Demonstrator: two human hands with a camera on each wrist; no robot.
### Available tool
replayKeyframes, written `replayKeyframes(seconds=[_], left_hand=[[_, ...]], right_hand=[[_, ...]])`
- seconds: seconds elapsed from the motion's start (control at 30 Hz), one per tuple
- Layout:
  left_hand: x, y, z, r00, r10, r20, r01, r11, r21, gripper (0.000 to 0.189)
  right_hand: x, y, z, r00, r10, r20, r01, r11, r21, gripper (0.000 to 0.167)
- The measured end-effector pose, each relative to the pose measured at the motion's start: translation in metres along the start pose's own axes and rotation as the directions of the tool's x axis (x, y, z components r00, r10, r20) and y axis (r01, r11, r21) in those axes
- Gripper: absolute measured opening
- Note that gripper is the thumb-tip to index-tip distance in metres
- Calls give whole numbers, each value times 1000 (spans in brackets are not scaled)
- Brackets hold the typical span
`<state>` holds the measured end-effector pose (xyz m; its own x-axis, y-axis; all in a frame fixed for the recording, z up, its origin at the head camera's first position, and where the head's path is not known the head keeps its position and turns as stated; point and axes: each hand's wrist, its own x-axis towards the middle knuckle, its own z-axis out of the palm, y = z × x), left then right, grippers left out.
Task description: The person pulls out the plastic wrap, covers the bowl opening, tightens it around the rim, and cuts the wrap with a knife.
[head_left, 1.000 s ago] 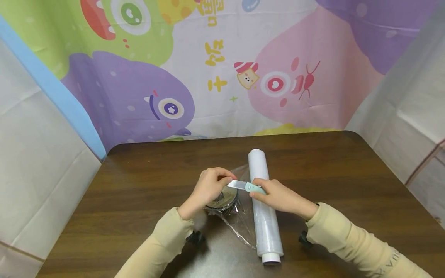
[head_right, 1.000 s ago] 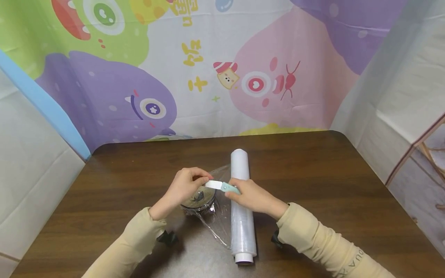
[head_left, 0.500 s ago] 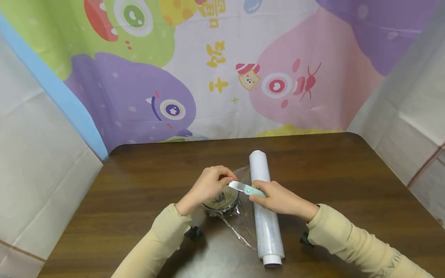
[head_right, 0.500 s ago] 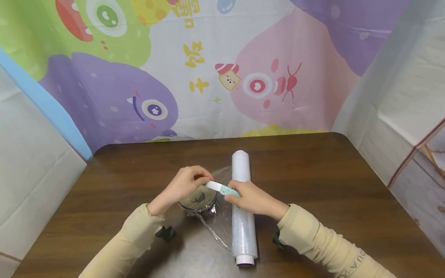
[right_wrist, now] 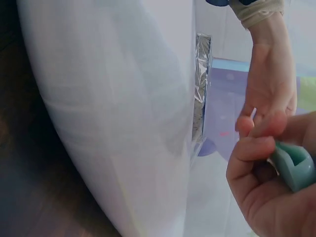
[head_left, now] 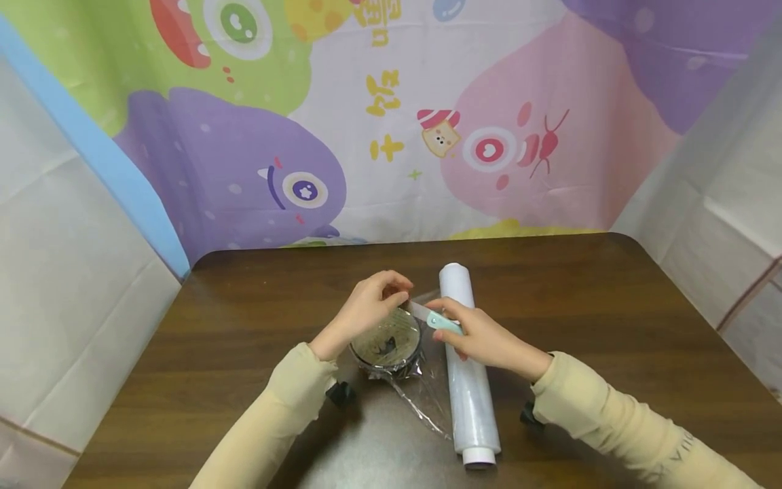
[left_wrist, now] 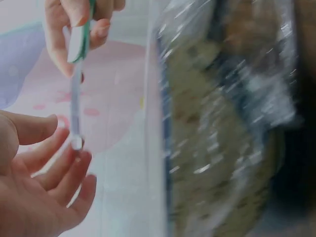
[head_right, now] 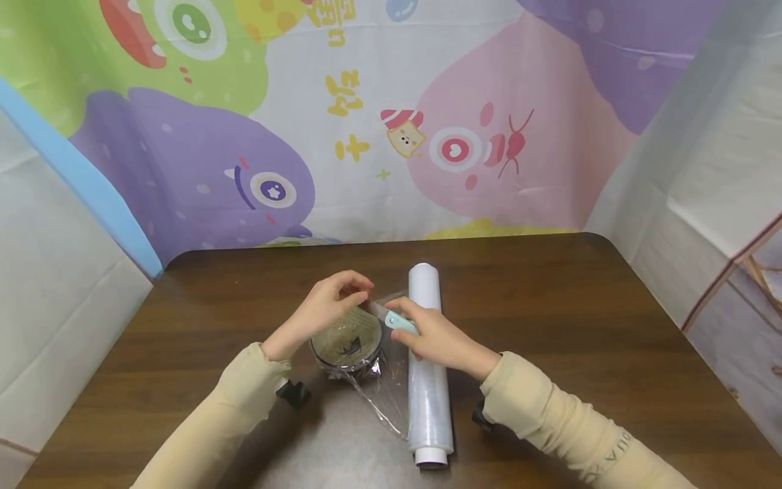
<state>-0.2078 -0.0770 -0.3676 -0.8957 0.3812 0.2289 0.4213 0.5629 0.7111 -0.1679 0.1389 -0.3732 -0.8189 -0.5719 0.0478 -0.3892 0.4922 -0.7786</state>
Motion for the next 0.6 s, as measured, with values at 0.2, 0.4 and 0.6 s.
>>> replayKeyframes(seconds=[0.2, 0.4, 0.6], left_hand=[[13, 3, -10, 994, -108, -27, 107, 994, -28, 23], [31, 6, -22, 974, -225, 35, 224, 974, 32, 27], [51, -2, -17, 957, -245, 156, 231, 968, 101, 27]], right_hand=[[5, 0, -3, 980, 93, -177, -106, 992, -68, 44], [11, -1, -9, 949, 149, -279, -185, 977, -107, 42], [19, 1, -13, 932, 189, -310, -237, 964, -124, 43]])
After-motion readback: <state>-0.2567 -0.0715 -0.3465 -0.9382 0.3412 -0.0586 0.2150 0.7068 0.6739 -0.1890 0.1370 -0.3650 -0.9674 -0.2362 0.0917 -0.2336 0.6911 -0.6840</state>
